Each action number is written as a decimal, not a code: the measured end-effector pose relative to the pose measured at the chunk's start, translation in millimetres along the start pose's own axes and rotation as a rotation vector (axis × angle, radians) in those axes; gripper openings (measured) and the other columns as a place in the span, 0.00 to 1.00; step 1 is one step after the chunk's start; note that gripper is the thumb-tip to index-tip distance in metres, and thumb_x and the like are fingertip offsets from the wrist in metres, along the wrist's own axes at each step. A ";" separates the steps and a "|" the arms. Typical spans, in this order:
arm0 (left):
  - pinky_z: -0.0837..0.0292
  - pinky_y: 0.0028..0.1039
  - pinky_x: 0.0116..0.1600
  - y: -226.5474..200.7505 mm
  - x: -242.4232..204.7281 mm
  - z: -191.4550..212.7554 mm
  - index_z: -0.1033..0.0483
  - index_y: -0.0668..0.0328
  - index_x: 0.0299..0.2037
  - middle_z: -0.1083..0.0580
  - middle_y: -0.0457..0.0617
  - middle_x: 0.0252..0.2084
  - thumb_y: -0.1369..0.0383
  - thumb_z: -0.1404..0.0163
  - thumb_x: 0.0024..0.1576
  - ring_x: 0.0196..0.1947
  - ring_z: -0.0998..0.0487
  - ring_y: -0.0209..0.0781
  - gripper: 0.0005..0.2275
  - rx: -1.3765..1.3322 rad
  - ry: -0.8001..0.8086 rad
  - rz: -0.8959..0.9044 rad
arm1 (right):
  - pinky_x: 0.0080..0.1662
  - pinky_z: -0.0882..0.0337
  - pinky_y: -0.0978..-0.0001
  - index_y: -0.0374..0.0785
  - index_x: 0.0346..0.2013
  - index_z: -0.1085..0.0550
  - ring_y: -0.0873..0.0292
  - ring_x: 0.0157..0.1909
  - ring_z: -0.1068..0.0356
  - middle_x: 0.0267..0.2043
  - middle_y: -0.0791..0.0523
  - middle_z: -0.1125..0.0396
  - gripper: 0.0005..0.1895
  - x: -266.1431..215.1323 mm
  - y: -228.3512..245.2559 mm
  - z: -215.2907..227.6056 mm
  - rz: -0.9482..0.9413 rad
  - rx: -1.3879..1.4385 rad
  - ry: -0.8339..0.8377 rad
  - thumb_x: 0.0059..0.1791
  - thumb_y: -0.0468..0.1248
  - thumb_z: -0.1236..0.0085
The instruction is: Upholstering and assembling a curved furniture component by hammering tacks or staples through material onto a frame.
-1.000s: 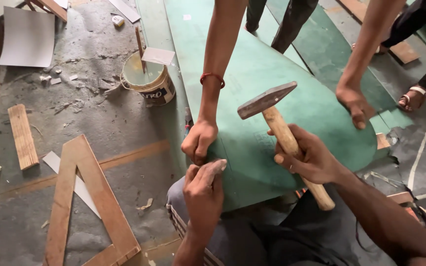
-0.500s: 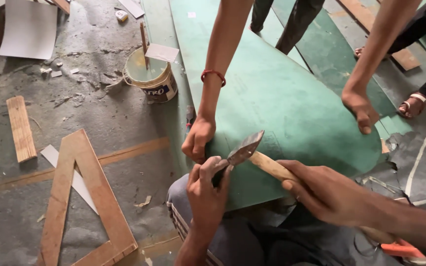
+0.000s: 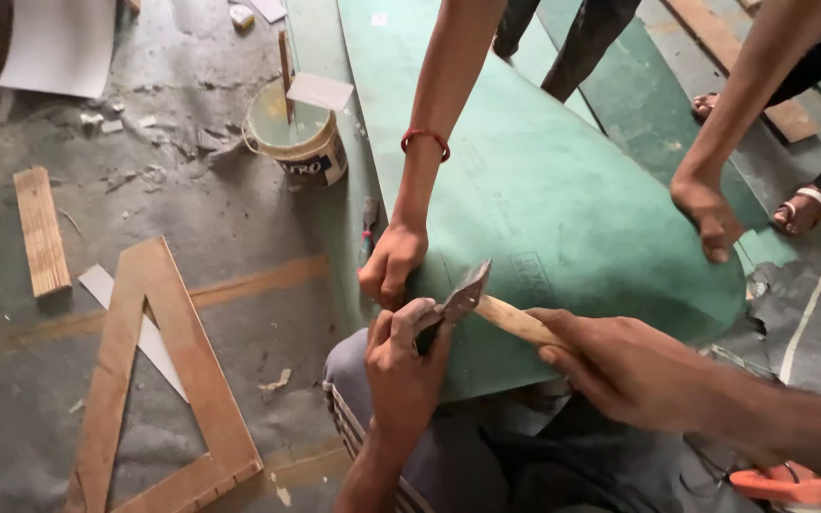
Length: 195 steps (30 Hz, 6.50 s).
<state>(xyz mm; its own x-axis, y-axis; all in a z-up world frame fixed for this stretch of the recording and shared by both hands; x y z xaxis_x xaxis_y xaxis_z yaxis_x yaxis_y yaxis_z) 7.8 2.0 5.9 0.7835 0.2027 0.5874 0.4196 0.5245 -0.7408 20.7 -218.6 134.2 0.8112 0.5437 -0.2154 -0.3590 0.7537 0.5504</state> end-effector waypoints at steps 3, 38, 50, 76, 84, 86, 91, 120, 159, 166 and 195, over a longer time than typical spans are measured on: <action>0.26 0.35 0.47 0.4 -3.6 -1.8 0.25 0.62 0.47 0.19 0.50 0.40 0.73 0.36 0.52 0.40 0.22 0.48 0.16 0.003 -0.003 0.054 | 0.28 0.30 0.61 0.37 0.62 0.35 0.56 0.23 0.28 0.21 0.55 0.31 0.23 -9.9 -0.4 8.8 -0.007 0.139 0.003 0.54 0.42 0.53; 0.33 0.32 0.65 24.7 -54.0 -43.0 0.44 0.65 0.65 0.33 0.58 0.61 0.77 0.57 0.67 0.61 0.29 0.44 0.17 -0.559 -0.128 0.371 | 0.23 0.37 0.74 0.35 0.61 0.33 0.68 0.21 0.40 0.28 0.59 0.38 0.22 -31.2 -16.3 7.2 -0.062 0.640 -0.075 0.58 0.45 0.62; 0.34 0.33 0.65 25.0 -55.2 -42.4 0.45 0.65 0.65 0.32 0.58 0.61 0.76 0.58 0.68 0.61 0.30 0.44 0.17 -0.584 -0.124 0.404 | 0.13 0.37 0.71 0.48 0.76 0.41 0.63 0.11 0.40 0.25 0.55 0.36 0.34 23.4 -32.9 6.7 -0.571 0.773 0.268 0.54 0.50 0.58; 0.37 0.33 0.67 24.8 -55.4 -43.6 0.48 0.66 0.67 0.32 0.58 0.62 0.75 0.60 0.68 0.62 0.31 0.44 0.18 -0.652 -0.142 0.409 | 0.21 0.31 0.60 0.53 0.78 0.51 0.55 0.14 0.33 0.27 0.53 0.29 0.42 5.2 10.8 30.5 -0.023 -0.108 0.000 0.50 0.40 0.47; 0.36 0.33 0.67 24.6 -52.0 -40.8 0.48 0.66 0.67 0.32 0.58 0.62 0.75 0.60 0.68 0.62 0.30 0.44 0.18 -0.623 -0.130 0.436 | 0.23 0.28 0.60 0.41 0.73 0.49 0.54 0.20 0.27 0.35 0.51 0.25 0.38 7.2 -4.3 8.1 0.244 -0.122 -0.026 0.50 0.37 0.48; 0.36 0.33 0.67 21.4 -53.5 -40.2 0.48 0.66 0.67 0.32 0.58 0.62 0.75 0.60 0.68 0.62 0.30 0.44 0.18 -0.642 -0.139 0.417 | 0.29 0.26 0.61 0.53 0.77 0.49 0.56 0.23 0.28 0.25 0.54 0.27 0.39 -0.6 -14.2 5.0 -0.066 -0.090 -0.018 0.52 0.41 0.47; 0.37 0.34 0.68 23.5 -53.3 -42.0 0.48 0.67 0.67 0.33 0.59 0.62 0.76 0.60 0.68 0.63 0.31 0.45 0.18 -0.616 -0.139 0.390 | 0.26 0.28 0.58 0.44 0.75 0.51 0.52 0.23 0.26 0.41 0.52 0.25 0.40 6.5 -12.5 -5.8 0.218 -0.180 -0.023 0.51 0.38 0.47; 0.26 0.48 0.49 434.7 -143.6 -152.1 0.28 0.64 0.55 0.28 0.66 0.50 0.69 0.42 0.55 0.47 0.24 0.66 0.19 0.273 0.448 0.483 | 0.25 0.32 0.70 0.26 0.71 0.38 0.62 0.21 0.32 0.31 0.52 0.35 0.28 49.2 -114.0 -10.6 -0.011 0.877 -0.262 0.60 0.41 0.59; 0.35 0.31 0.46 -3.2 45.3 3.4 0.18 0.57 0.39 0.19 0.43 0.36 0.71 0.41 0.55 0.34 0.27 0.41 0.04 0.066 0.100 -0.018 | 0.26 0.31 0.75 0.33 0.62 0.35 0.70 0.24 0.35 0.31 0.60 0.33 0.26 50.0 -80.8 -5.7 0.094 0.642 -0.246 0.50 0.34 0.44; 0.33 0.30 0.47 -9.0 45.3 1.0 0.18 0.57 0.40 0.19 0.43 0.37 0.73 0.41 0.55 0.34 0.27 0.41 0.05 0.123 0.110 -0.034 | 0.26 0.31 0.75 0.33 0.62 0.35 0.70 0.23 0.35 0.30 0.60 0.33 0.25 52.2 -81.1 -3.9 0.078 0.650 -0.224 0.51 0.35 0.44; 0.37 0.30 0.50 0.7 36.3 4.3 0.23 0.56 0.52 0.18 0.38 0.37 0.68 0.36 0.52 0.42 0.23 0.37 0.18 0.141 0.102 0.059 | 0.24 0.34 0.57 0.45 0.66 0.34 0.54 0.16 0.30 0.21 0.54 0.31 0.27 39.1 7.5 44.3 -0.110 -0.028 0.154 0.51 0.41 0.49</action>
<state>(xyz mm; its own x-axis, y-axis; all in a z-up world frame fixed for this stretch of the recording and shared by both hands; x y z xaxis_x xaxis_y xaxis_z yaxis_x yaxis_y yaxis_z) 34.6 13.3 28.1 0.8502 0.1557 0.5029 0.3088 0.6262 -0.7159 70.2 -208.0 165.7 0.7669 0.5056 -0.3953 -0.2861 0.8207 0.4946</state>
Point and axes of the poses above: each hand's wrist, its own x-axis towards the middle knuckle, its own z-axis out of the back of the hand, y = z × x, the point moved 1 cm from there along x, towards the middle knuckle
